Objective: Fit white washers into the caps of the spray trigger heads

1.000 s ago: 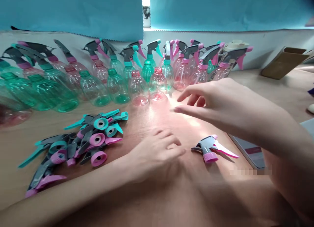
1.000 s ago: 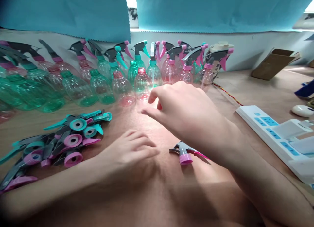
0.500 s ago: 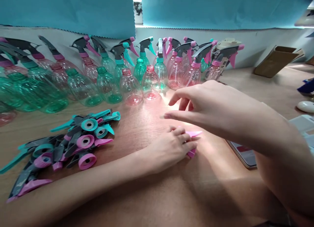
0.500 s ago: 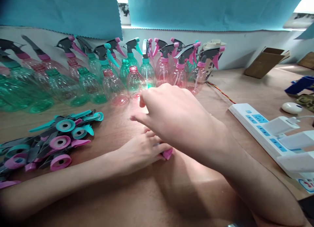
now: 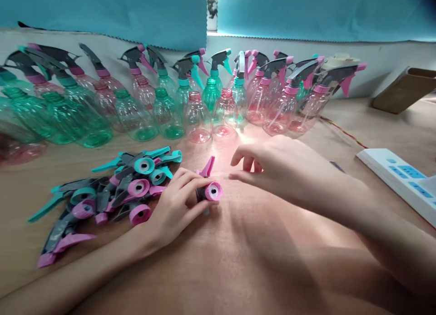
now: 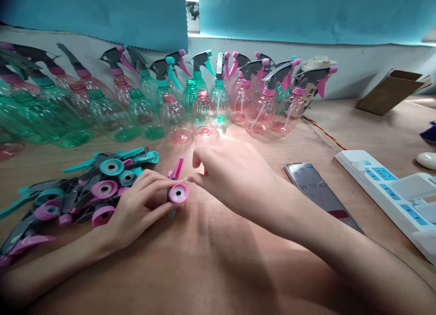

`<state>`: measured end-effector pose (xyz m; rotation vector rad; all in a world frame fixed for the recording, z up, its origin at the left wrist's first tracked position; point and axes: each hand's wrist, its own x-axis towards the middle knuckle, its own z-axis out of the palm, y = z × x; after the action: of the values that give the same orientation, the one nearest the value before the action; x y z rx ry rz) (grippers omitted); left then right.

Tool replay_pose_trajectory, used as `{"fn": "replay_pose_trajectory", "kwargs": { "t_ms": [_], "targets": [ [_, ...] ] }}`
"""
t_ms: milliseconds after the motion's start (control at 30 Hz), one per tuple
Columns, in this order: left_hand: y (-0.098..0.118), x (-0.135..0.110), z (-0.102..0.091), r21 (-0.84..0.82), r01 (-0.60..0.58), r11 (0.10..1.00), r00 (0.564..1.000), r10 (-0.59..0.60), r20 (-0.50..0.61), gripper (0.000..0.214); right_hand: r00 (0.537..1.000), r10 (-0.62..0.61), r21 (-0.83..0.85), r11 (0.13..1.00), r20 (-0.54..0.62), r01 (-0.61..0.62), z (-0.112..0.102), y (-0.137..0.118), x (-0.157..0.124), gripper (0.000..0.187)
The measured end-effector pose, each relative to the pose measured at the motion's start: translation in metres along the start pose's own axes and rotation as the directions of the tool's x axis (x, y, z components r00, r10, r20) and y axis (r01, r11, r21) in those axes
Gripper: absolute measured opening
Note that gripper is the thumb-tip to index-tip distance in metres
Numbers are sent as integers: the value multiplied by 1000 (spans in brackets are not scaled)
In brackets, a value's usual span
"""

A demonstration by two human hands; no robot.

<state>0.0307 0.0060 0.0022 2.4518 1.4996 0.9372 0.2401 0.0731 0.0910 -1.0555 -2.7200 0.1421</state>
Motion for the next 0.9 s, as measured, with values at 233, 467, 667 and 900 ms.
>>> {"fn": "replay_pose_trajectory", "kwargs": {
  "t_ms": [233, 467, 667, 900],
  "targets": [
    [1, -9, -7, -71, -22, 997, 992, 13, -124, 20, 988, -146, 327, 937, 53, 121, 33, -21, 0, 14],
    [-2, -9, -5, -92, -64, 994, 992, 54, -113, 20, 981, -66, 564, 824, 184, -51, 42, -25, 5, 9],
    [-2, -10, -6, -77, -76, 994, 989, 66, -129, 21, 982, 12, 744, 651, 191, -153, 50, -33, 10, 24],
    [-1, -13, -4, -9, -122, 992, 982, 120, -144, 22, 962, -59, 761, 625, 266, -173, 48, -28, 6, 24]
  ]
}}
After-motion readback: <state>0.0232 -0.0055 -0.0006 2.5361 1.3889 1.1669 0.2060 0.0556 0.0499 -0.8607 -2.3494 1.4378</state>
